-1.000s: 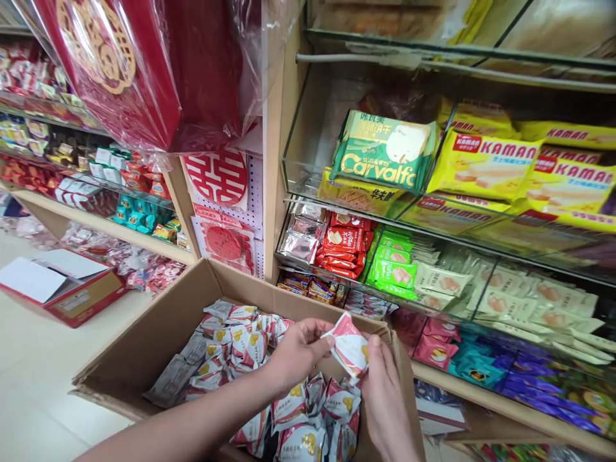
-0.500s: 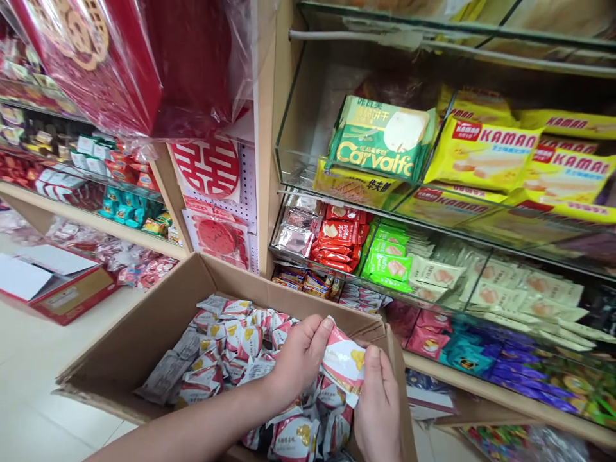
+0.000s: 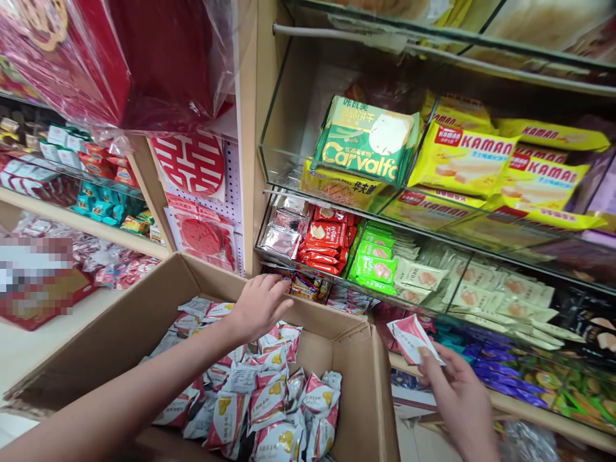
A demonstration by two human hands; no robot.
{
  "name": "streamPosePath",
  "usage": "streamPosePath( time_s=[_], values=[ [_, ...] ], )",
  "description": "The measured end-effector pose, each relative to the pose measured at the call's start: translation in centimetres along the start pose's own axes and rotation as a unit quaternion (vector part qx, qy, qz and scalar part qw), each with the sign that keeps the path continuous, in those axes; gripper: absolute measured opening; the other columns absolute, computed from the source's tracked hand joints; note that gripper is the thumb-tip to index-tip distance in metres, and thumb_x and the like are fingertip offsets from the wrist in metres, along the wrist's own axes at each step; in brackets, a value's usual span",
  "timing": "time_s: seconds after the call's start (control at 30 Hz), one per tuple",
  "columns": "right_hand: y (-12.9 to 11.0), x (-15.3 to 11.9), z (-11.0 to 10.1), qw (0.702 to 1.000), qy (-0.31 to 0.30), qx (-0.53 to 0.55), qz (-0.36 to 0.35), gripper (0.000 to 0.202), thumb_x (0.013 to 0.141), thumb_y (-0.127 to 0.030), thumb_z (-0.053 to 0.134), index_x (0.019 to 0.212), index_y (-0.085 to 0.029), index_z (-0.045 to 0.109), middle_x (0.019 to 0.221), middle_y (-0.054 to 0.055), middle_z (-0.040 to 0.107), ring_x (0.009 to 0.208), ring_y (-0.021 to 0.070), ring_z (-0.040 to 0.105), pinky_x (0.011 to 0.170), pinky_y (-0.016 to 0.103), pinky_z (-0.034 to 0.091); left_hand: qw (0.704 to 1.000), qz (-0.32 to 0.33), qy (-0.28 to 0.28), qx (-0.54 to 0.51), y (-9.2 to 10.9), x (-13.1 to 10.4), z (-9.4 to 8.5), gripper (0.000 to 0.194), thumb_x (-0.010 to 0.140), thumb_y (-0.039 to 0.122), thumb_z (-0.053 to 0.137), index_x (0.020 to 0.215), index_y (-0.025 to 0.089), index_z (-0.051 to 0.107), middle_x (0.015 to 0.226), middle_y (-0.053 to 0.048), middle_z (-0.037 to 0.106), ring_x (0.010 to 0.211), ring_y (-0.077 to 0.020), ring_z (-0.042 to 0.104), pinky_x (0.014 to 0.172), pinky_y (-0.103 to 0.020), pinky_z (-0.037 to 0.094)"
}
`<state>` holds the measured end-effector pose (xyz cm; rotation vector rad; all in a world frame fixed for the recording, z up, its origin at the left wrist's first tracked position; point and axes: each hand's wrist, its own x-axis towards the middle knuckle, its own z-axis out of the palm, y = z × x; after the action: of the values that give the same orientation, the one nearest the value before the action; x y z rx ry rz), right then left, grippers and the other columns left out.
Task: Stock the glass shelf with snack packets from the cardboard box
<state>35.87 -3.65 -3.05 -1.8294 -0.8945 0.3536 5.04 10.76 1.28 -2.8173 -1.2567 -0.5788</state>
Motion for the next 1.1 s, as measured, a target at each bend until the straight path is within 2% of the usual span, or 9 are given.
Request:
streamPosePath(
  time_s=[0.07, 0.13, 0.23, 0.33, 0.43, 0.53, 0.67, 0.83, 1.1],
  values=[
    [1.8, 2.4, 0.8, 0.99, -0.048, -0.133, -0.019, 0.048, 0.075, -0.049, 0.046, 0.105, -0.011, 0.053, 0.084, 0.01, 0.066, 0.063, 0.0198, 0.062, 0.058, 0.029, 0.048, 0.998, -0.012, -0.02, 0.063, -0.8, -0.3, 0.8, 0.039, 0.086, 0.045, 0.035, 0.101, 0.015, 0.054, 0.091, -0.01, 0.054, 0.088, -0.0248, 0.046, 0.082, -0.04, 0.033],
    [2.6, 4.4, 2.4, 0.955, -0.074, -0.284, -0.042, 0.04, 0.081, -0.041, 0.039, 0.104, -0.012, 0.053, 0.092, 0.012, 0.066, 0.077, 0.0227, 0.063, 0.068, 0.031, 0.047, 0.995, -0.01, -0.03, 0.093, -0.8, -0.7, 1.3, 0.042, 0.084, 0.05, 0.035, 0.095, 0.015, 0.055, 0.085, -0.009, 0.053, 0.082, -0.0247, 0.045, 0.08, -0.039, 0.032],
    [2.6, 7.0, 5.4, 0.912, -0.089, -0.397, -0.042, 0.036, 0.084, -0.033, 0.035, 0.106, -0.011, 0.054, 0.095, 0.017, 0.064, 0.088, 0.0276, 0.06, 0.075, 0.035, 0.044, 0.994, -0.001, -0.037, 0.106, -0.6, -1.1, 1.3, 0.044, 0.081, 0.052, 0.038, 0.097, 0.014, 0.054, 0.086, -0.009, 0.052, 0.082, -0.0248, 0.044, 0.079, -0.038, 0.031],
    [2.8, 9.3, 8.0, 0.892, -0.122, -0.435, -0.026, 0.036, 0.085, -0.028, 0.033, 0.101, -0.007, 0.058, 0.091, 0.021, 0.064, 0.087, 0.0274, 0.061, 0.073, 0.034, 0.044, 0.993, 0.004, -0.047, 0.106, -0.6, -1.0, 1.1, 0.047, 0.08, 0.053, 0.039, 0.102, 0.014, 0.052, 0.088, -0.009, 0.052, 0.083, -0.0251, 0.043, 0.081, -0.039, 0.03],
    [3.7, 11.0, 9.9, 0.865, -0.164, -0.474, -0.017, 0.031, 0.087, -0.026, 0.037, 0.097, -0.007, 0.059, 0.091, 0.016, 0.064, 0.085, 0.021, 0.061, 0.076, 0.034, 0.045, 0.994, 0.005, -0.052, 0.097, -0.8, -0.9, 1.1, 0.048, 0.079, 0.053, 0.04, 0.105, 0.014, 0.051, 0.089, -0.009, 0.051, 0.084, -0.0252, 0.042, 0.082, -0.039, 0.029],
    [5.0, 11.8, 11.2, 0.841, -0.196, -0.504, -0.012, 0.027, 0.088, -0.028, 0.04, 0.098, -0.009, 0.057, 0.093, 0.009, 0.064, 0.084, 0.0154, 0.061, 0.079, 0.035, 0.047, 0.995, 0.011, -0.055, 0.083, -1.0, -0.9, 1.1, 0.049, 0.077, 0.053, 0.043, 0.105, 0.014, 0.051, 0.091, -0.009, 0.051, 0.085, -0.0252, 0.042, 0.082, -0.039, 0.029],
    [6.1, 12.1, 12.6, 0.82, -0.232, -0.524, -0.019, 0.025, 0.087, -0.028, 0.044, 0.101, -0.01, 0.055, 0.093, 0.008, 0.063, 0.085, 0.015, 0.06, 0.078, 0.034, 0.048, 0.996, 0.01, -0.06, 0.063, -1.1, -0.9, 1.1, 0.049, 0.076, 0.052, 0.047, 0.106, 0.014, 0.05, 0.092, -0.009, 0.051, 0.087, -0.0255, 0.042, 0.083, -0.04, 0.028],
    [6.7, 12.4, 13.6, 0.799, -0.264, -0.539, -0.027, 0.024, 0.088, -0.027, 0.043, 0.099, -0.01, 0.056, 0.097, 0.008, 0.061, 0.089, 0.0156, 0.059, 0.078, 0.034, 0.048, 0.996, 0.005, -0.074, 0.056, -1.3, -0.6, 1.1, 0.051, 0.072, 0.048, 0.053, 0.111, 0.014, 0.047, 0.094, -0.009, 0.05, 0.088, -0.0258, 0.042, 0.084, -0.04, 0.027],
    [7.3, 13.3, 13.4, 0.784, -0.278, -0.555, -0.015, 0.026, 0.088, -0.03, 0.042, 0.096, -0.011, 0.058, 0.096, 0.008, 0.062, 0.088, 0.0159, 0.06, 0.075, 0.035, 0.05, 0.996, 0.005, -0.08, 0.048, -1.6, -0.4, 1.3, 0.054, 0.07, 0.043, 0.057, 0.115, 0.015, 0.044, 0.097, -0.008, 0.05, 0.09, -0.0257, 0.041, 0.084, -0.04, 0.026]
  ],
)
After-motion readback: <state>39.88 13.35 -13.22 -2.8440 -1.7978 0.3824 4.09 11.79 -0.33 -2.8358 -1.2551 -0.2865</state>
